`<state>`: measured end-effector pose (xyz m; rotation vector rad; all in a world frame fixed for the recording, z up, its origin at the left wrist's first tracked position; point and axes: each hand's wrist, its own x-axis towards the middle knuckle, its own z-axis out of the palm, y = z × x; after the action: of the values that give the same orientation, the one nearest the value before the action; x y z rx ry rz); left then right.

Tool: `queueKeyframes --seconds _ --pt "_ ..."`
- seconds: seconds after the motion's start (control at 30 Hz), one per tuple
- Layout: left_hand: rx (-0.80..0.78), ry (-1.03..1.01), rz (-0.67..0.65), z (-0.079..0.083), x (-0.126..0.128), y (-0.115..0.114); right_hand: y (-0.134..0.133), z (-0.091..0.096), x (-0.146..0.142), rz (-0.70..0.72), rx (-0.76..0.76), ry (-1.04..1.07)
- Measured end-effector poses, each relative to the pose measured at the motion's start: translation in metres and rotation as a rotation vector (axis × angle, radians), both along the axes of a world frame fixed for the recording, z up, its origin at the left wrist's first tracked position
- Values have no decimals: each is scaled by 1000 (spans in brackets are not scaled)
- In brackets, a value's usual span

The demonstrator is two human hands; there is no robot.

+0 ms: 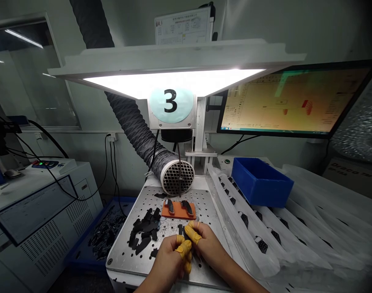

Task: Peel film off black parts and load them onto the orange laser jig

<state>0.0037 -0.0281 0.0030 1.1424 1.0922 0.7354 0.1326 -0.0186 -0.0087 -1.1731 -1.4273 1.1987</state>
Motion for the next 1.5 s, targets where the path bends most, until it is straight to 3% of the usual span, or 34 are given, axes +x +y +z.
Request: queueKeyframes --seconds 0.23,0.6,1.27,1.5 --pt "24 -5 2 -9 1 2 -1 0 0 -2 4 -22" --pt "2 -4 -26 -3 0 2 -2 3 0 -1 23 -46" --pt "12 -19 -12 -11 0 3 -2 4 -1 -17 14 -49" --pt "-4 24 -32 -5 -1 2 -3 5 -2 -20 29 -31"
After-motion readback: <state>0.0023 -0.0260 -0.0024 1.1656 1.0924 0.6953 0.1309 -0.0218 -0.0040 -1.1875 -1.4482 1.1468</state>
